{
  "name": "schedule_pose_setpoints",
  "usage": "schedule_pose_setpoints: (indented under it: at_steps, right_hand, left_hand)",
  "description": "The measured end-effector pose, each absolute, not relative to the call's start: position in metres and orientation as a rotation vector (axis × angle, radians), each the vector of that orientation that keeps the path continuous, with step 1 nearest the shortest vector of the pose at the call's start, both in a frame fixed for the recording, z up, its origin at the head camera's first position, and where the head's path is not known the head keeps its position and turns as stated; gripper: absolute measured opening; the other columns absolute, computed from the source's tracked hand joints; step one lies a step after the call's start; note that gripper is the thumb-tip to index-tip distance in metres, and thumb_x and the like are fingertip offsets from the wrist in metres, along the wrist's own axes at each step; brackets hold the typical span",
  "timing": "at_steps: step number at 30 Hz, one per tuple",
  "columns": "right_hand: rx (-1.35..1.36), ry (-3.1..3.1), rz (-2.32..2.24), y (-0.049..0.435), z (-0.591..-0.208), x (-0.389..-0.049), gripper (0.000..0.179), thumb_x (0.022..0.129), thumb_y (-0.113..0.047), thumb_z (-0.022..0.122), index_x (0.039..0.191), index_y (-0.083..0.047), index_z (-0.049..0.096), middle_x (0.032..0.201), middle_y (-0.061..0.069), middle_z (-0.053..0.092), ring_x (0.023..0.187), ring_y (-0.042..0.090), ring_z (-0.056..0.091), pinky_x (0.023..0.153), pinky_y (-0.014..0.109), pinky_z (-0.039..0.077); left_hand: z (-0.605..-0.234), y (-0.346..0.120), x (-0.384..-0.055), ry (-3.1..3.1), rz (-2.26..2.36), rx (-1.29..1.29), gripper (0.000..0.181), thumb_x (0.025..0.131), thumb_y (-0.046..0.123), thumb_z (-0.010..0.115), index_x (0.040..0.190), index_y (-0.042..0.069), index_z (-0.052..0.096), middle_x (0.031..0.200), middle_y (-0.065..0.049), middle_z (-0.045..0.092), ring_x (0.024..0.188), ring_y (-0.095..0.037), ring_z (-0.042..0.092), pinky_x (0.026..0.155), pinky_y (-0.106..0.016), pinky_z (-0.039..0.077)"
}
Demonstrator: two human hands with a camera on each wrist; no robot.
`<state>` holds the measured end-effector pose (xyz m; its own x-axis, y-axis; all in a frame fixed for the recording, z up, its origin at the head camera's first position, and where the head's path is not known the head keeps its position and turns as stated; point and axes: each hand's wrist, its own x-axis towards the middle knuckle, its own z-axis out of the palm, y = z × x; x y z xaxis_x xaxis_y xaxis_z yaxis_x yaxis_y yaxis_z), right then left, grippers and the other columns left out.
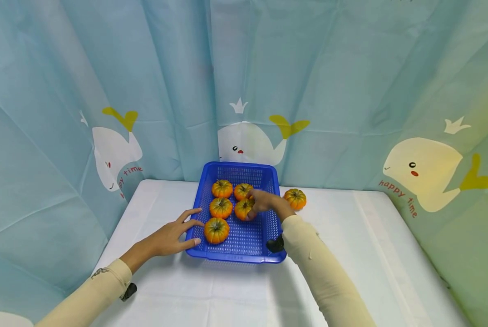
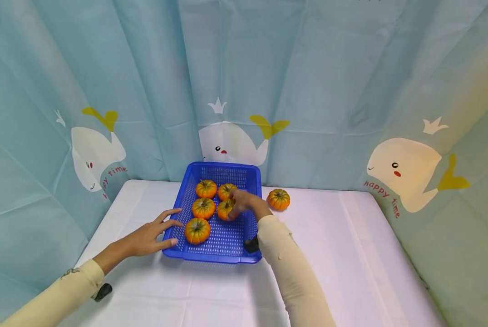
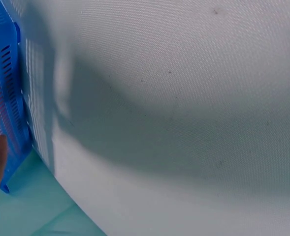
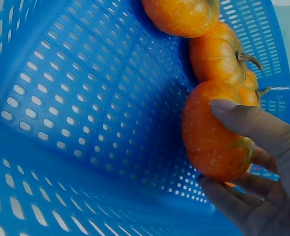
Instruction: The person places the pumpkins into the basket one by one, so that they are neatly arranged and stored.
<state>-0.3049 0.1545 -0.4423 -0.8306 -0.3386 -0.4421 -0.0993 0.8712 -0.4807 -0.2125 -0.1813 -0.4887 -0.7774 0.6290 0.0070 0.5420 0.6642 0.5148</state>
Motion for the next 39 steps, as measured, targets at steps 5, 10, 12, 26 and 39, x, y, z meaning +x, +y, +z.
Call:
schedule_pose_setpoints:
  at_steps: [5,10,12,26,39]
  right_hand:
    - [-0.245,2.483,-0.595,0.152,-0.445,-0.306,0.078,0.081,-0.025,0.085,0.146,-0.010,0.045,0.149,0.019,0.046,0.136,0.038,0.044,0.115,0.058,0.035]
    - [-0.224,2.467,-0.584,0.151,-0.449,-0.306,0.080,0.082,-0.027,0.084,0.149,-0.010,0.042,0.152,0.019,0.043,0.141,0.038,0.040,0.118,0.058,0.031]
    - [-0.240,2.468,-0.583,0.151,-0.450,-0.305,0.081,0.083,-0.027,0.084,0.149,-0.009,0.041,0.153,0.019,0.042,0.141,0.038,0.040,0.118,0.057,0.031]
    - [-0.204,2.460,-0.585,0.149,-0.453,-0.307,0.079,0.081,-0.023,0.085,0.146,-0.009,0.043,0.149,0.018,0.045,0.136,0.036,0.044,0.118,0.057,0.031]
    - [-0.204,2.454,-0.601,0.149,-0.453,-0.304,0.082,0.081,-0.024,0.085,0.148,-0.009,0.041,0.150,0.018,0.044,0.137,0.037,0.042,0.118,0.058,0.030]
  left_hand:
    - [-0.489,-0.182,-0.213,2.710,0.753,0.960,0.051,0.097,0.058,0.056,0.139,0.028,0.055,0.167,0.001,0.018,0.118,-0.033,0.063,0.097,-0.060,0.051]
    - [-0.488,-0.182,-0.212,2.710,0.764,0.978,0.053,0.097,0.057,0.055,0.139,0.025,0.055,0.167,0.000,0.018,0.121,-0.036,0.061,0.098,-0.061,0.050]
    - [-0.488,-0.181,-0.213,2.710,0.761,0.982,0.053,0.097,0.057,0.055,0.139,0.025,0.055,0.167,0.000,0.018,0.121,-0.036,0.061,0.097,-0.061,0.050]
    - [-0.488,-0.181,-0.212,2.709,0.746,0.938,0.050,0.097,0.050,0.060,0.140,0.026,0.055,0.167,0.002,0.017,0.121,-0.034,0.062,0.098,-0.059,0.051]
    - [-0.487,-0.180,-0.212,2.704,0.745,0.934,0.053,0.097,0.057,0.056,0.140,0.027,0.054,0.167,0.002,0.017,0.118,-0.032,0.063,0.096,-0.058,0.052]
